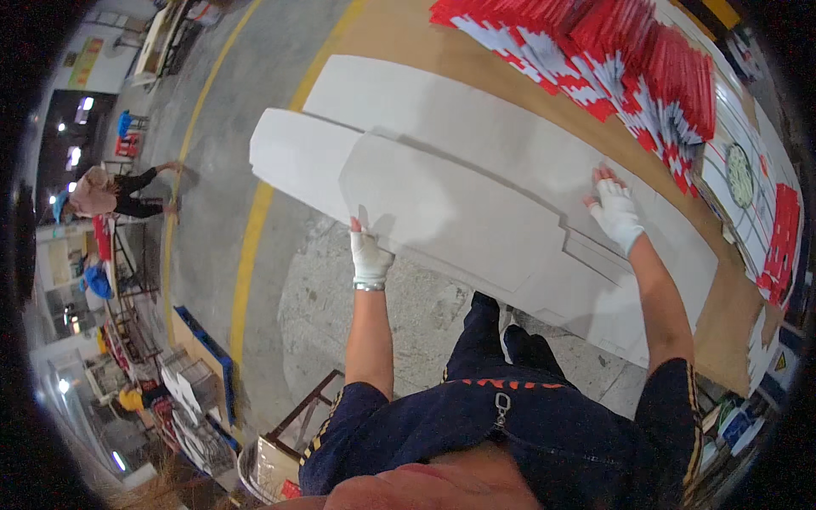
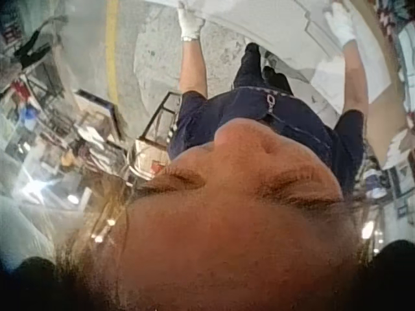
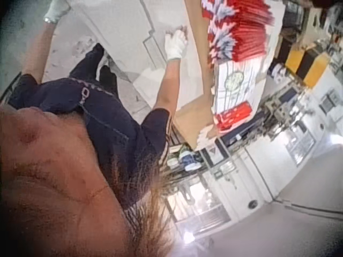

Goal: The person is handling and organizing white cardboard packaging material in a factory setting.

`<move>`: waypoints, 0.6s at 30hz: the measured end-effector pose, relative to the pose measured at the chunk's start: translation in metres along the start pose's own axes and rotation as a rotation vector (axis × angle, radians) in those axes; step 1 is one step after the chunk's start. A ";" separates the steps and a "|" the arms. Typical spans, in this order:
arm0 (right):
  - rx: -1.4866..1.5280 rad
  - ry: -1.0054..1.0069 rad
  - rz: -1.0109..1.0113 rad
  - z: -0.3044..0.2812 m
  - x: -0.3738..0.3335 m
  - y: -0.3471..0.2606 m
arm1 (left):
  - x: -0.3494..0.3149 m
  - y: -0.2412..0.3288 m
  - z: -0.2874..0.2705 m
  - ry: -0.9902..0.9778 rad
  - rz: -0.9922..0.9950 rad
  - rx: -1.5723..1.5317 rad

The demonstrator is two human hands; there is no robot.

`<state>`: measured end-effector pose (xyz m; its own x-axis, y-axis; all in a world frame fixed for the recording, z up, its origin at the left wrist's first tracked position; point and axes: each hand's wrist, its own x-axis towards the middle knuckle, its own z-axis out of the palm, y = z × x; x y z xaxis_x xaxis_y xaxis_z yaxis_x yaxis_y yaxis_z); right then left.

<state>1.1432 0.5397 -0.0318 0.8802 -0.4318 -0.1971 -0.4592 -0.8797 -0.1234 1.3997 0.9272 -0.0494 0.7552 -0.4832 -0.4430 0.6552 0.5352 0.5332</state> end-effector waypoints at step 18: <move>0.069 0.146 -0.196 0.033 -0.134 -0.063 | 0.021 0.014 0.050 0.099 0.424 1.283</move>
<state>1.0507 0.6598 -0.0302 0.9589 -0.2829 -0.0213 -0.2809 -0.9359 -0.2128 1.4233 0.8899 -0.0148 0.9265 -0.3630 -0.0990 -0.0657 -0.4150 0.9074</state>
